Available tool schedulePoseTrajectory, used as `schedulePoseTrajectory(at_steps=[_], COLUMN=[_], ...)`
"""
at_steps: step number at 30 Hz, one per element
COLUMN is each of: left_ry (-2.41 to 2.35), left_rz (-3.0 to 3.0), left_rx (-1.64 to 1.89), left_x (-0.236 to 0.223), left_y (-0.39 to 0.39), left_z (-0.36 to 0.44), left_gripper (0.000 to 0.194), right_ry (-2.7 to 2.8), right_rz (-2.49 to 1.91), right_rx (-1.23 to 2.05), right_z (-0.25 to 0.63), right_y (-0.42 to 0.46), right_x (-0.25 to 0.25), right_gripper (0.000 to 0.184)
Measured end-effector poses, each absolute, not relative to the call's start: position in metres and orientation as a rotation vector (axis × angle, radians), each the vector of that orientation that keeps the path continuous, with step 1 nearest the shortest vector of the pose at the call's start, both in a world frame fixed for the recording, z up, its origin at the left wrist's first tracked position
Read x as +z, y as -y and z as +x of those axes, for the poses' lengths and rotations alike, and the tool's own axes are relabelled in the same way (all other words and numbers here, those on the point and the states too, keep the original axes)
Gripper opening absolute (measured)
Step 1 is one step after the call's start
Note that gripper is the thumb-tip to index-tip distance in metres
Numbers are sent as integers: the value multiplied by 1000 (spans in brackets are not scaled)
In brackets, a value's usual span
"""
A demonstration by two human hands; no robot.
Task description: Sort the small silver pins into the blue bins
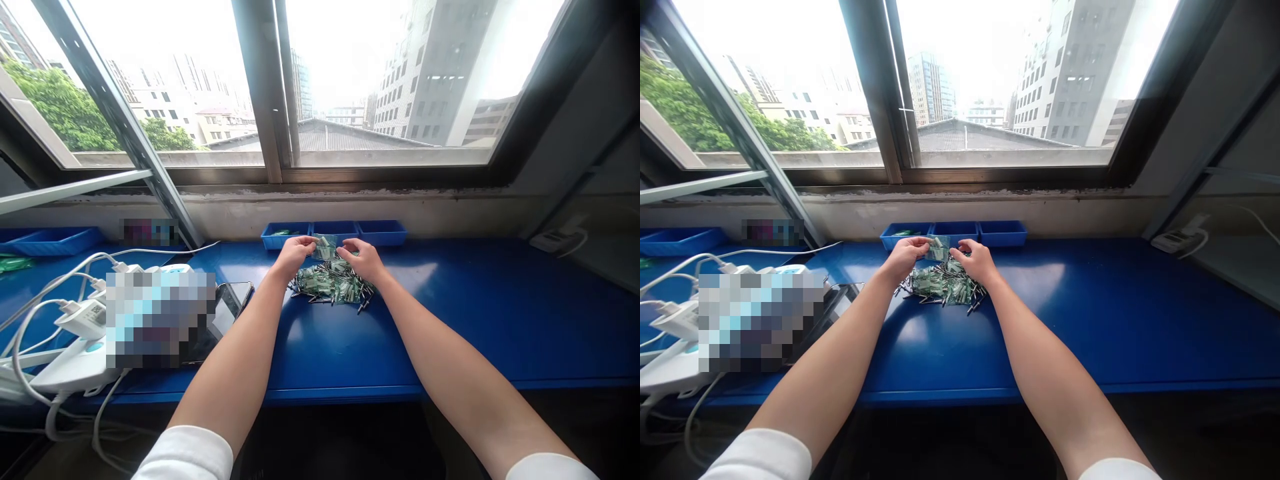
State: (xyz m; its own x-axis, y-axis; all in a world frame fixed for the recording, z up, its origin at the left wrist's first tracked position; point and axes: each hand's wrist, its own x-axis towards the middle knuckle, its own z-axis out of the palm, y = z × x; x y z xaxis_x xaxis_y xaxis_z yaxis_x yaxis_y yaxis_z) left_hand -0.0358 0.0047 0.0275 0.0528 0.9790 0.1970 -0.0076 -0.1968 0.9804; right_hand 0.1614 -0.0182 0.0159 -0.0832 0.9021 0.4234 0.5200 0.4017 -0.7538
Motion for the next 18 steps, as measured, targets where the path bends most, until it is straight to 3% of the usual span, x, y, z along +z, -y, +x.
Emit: schedulePoseTrajectory(at_steps=[7,18], left_ry=[-986,-1003], left_rz=[1448,1685], left_rx=[1239,1317], left_x=[32,22], left_y=[10,6], left_z=[-24,-25], left_gripper=[25,19], right_ry=[1576,1647], right_rz=[-1011,-1028], right_rx=[853,685], right_z=[160,164], right_y=[12,12], right_x=[13,13], right_gripper=[32,15])
